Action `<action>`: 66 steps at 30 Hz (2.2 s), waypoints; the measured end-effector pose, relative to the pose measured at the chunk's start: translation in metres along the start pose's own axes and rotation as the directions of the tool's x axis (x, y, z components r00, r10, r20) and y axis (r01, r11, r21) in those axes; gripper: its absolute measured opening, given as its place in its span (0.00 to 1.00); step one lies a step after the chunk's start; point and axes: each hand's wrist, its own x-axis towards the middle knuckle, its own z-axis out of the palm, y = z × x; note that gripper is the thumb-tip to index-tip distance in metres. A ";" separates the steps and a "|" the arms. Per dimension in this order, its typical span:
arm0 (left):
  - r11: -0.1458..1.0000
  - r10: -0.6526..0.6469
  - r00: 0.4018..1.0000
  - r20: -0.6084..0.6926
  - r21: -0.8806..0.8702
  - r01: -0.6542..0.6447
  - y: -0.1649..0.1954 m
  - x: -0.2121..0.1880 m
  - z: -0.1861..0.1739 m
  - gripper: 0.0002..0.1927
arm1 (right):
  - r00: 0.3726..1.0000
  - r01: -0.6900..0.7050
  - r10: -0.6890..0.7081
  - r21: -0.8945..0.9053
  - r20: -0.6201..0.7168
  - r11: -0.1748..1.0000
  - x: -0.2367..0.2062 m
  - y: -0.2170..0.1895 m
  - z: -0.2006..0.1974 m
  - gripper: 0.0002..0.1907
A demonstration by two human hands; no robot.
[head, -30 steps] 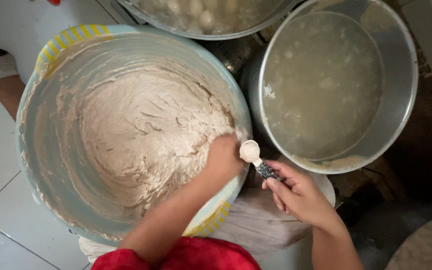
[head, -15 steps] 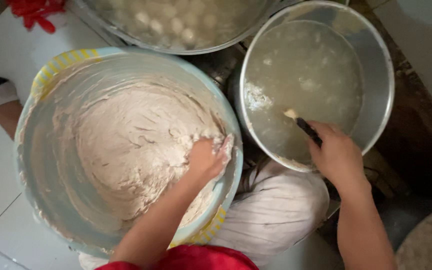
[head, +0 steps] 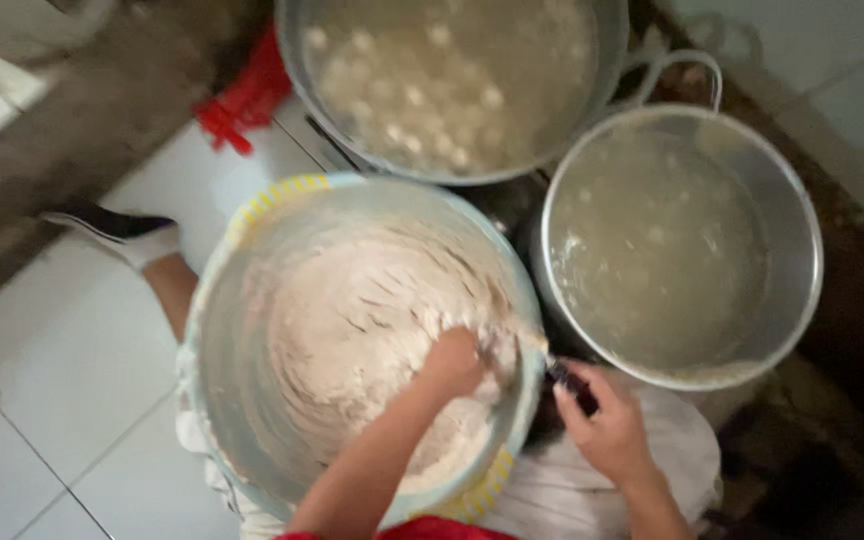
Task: The person sits on the floor beside a large basin of thick dough and a basin of water. They scoop a portion of dough with a measuring spoon, dip and shape it by hand into a ball, and drop the ball into a water-filled pot, repeating this cycle continuously.
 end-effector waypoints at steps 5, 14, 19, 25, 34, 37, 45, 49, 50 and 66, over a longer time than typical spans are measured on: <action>0.953 0.246 0.959 0.138 0.147 -0.266 -0.002 -0.024 -0.024 0.12 | 0.987 -0.093 0.090 0.019 0.131 0.995 -0.002 0.005 0.034 0.17; 0.958 0.083 0.980 0.183 0.257 -0.129 0.047 -0.067 -0.089 0.20 | 0.997 0.053 -0.049 -0.078 0.053 0.996 0.011 -0.009 0.043 0.17; 0.971 -0.066 0.966 0.252 0.241 0.004 0.086 -0.075 -0.120 0.24 | 0.976 -0.117 0.176 -0.369 0.130 0.922 0.019 -0.040 0.042 0.18; 0.903 -0.009 0.954 0.301 0.412 -0.121 0.097 -0.081 -0.127 0.26 | 0.985 -0.131 0.158 -0.302 0.065 0.944 0.016 -0.055 0.045 0.18; 0.880 0.059 0.939 0.338 0.427 -0.209 0.048 -0.082 -0.093 0.21 | 0.995 0.088 -0.092 -0.099 -0.037 0.991 0.013 -0.045 0.044 0.18; 0.914 0.060 0.945 0.321 0.364 -0.182 0.029 -0.083 -0.081 0.20 | 0.990 0.134 -0.138 -0.150 -0.012 0.980 0.012 -0.046 0.043 0.18; 0.940 0.100 0.994 0.041 0.325 -0.108 0.001 -0.089 -0.070 0.23 | 0.977 0.206 -0.211 -0.123 -0.032 0.971 0.013 -0.078 0.046 0.12; 0.963 -0.178 0.943 0.282 0.246 0.108 0.003 -0.088 -0.077 0.27 | 0.981 0.193 -0.193 -0.097 0.004 0.976 0.013 -0.097 0.047 0.13; 0.959 -0.201 0.931 0.305 0.255 0.123 0.003 -0.091 -0.079 0.28 | 0.986 0.165 -0.164 -0.083 0.021 0.983 0.013 -0.100 0.048 0.13; 0.879 -0.435 0.899 -0.058 -0.246 0.409 -0.017 -0.074 -0.085 0.28 | 0.992 0.121 -0.116 -0.156 0.039 0.980 0.007 -0.031 0.056 0.15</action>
